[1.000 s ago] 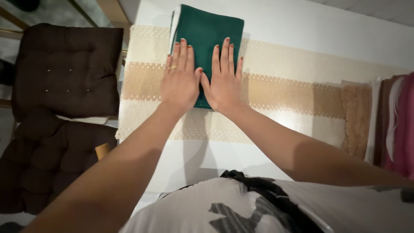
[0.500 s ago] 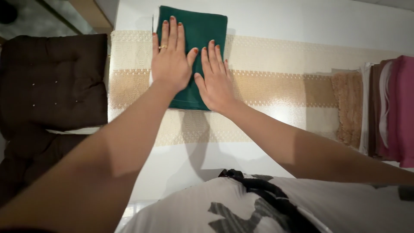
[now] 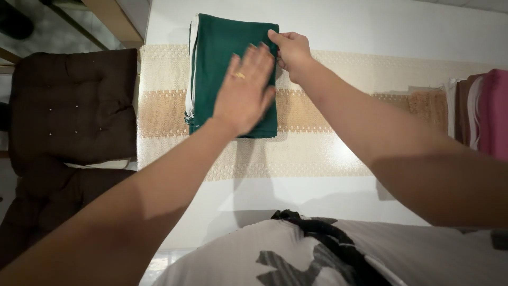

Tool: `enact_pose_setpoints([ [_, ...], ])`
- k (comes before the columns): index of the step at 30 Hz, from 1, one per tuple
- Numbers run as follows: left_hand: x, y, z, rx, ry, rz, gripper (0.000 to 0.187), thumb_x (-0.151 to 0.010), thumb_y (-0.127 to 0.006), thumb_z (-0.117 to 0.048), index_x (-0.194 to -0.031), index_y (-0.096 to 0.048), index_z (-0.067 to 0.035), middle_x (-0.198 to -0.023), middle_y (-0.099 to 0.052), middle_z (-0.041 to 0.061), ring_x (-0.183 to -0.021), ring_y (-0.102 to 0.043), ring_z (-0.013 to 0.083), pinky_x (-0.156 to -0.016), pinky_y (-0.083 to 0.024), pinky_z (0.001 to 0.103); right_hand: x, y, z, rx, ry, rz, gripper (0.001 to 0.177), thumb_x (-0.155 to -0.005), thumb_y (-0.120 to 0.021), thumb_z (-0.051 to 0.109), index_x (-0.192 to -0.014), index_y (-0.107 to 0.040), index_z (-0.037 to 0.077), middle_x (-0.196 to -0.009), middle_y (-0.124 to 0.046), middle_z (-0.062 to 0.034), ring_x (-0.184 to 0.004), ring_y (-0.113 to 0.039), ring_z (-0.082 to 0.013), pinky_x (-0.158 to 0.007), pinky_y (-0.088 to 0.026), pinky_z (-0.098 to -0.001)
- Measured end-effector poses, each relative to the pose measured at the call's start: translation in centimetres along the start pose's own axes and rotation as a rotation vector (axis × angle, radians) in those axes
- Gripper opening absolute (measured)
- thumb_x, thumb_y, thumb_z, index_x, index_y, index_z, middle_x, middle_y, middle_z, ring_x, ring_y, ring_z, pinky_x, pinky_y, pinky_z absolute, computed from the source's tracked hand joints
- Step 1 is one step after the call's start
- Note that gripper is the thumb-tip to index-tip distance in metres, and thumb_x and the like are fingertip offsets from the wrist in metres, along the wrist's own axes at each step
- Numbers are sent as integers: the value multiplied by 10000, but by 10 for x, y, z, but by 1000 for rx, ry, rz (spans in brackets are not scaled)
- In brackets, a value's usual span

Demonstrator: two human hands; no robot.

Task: The person folds several towels on a table. They smooth and fold a brown towel, then a green towel, and finally a pink towel, stacking each neatly on top of the previous one.

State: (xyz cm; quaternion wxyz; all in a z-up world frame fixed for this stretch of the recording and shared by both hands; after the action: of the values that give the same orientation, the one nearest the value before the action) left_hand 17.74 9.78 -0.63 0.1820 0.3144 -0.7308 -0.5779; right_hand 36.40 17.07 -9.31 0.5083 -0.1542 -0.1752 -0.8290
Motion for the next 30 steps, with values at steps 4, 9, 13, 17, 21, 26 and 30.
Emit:
enact_pose_setpoints([
  [4,14,-5,-26,11,-22,75,796,-1014,-432,-519,-1584,-187,-21,-1666,-158,155,-1541,-114,291,-1241,-89,488,-13,-7,9,-97,26,78,296,-926,-744,294,-1105,-647,79,-975,-708,-34,-837,-658,-149,-735,-548,-294],
  [9,15,-10,-25,14,-4,96,779,-1009,-385,-519,-1567,-173,-19,-1653,-138,140,-1521,-106,276,-1214,-79,488,-12,-12,11,-193,9,91,308,-908,-722,263,-1178,-673,122,-1115,-692,-24,-1023,-647,-191,-918,-524,-362],
  [13,7,-13,-1,107,141,117,587,-1094,-359,-359,-1615,-259,-107,-1718,-176,81,-1591,-155,240,-1303,-93,462,3,0,23,179,304,-186,381,-954,-699,220,-1309,-624,102,-1235,-615,-79,-1162,-611,-257,-1052,-508,-437],
  [17,-6,9,50,-73,305,-85,586,-1090,-396,-259,-1641,-272,-104,-1739,-162,85,-1608,-145,275,-1317,-101,468,60,-45,39,737,956,-295,523,-1066,-605,111,-1558,-449,31,-1669,-363,-168,-1562,-326,-386,-1316,-276,-517],
  [21,-16,9,82,-152,345,-148,641,-1098,-380,-322,-1640,-200,-32,-1722,-88,133,-1585,-82,291,-1288,-95,484,87,-86,19,1057,821,-62,626,-1096,-468,179,-1635,-219,-19,-1729,-81,-189,-1596,-95,-380,-1283,-148,-535],
  [26,-18,-6,96,-87,378,-63,675,-1099,-325,-377,-1647,-116,-44,-1721,-33,117,-1592,-35,256,-1285,-78,474,99,-93,22,1159,730,20,625,-1131,-327,310,-1640,-137,1,-1725,-33,-169,-1600,-46,-329,-1294,-123,-518],
  [30,-18,-8,103,-38,387,-31,683,-1104,-337,-379,-1660,-103,-59,-1729,-15,108,-1603,-23,259,-1303,-74,462,90,-95,19,1212,720,21,643,-1122,-343,324,-1643,-132,9,-1719,-20,-164,-1596,-38,-327,-1291,-115,-521],
])
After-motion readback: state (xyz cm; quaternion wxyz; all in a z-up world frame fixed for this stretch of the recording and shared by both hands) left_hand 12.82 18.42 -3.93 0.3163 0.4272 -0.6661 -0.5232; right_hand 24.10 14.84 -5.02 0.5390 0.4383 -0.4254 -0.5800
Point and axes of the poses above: each hand's wrist, its own x-axis away from the middle knuckle, its own y-axis out of the back of the hand, z = x × y, the point moved 7 cm from there along -x, towards the middle knuckle
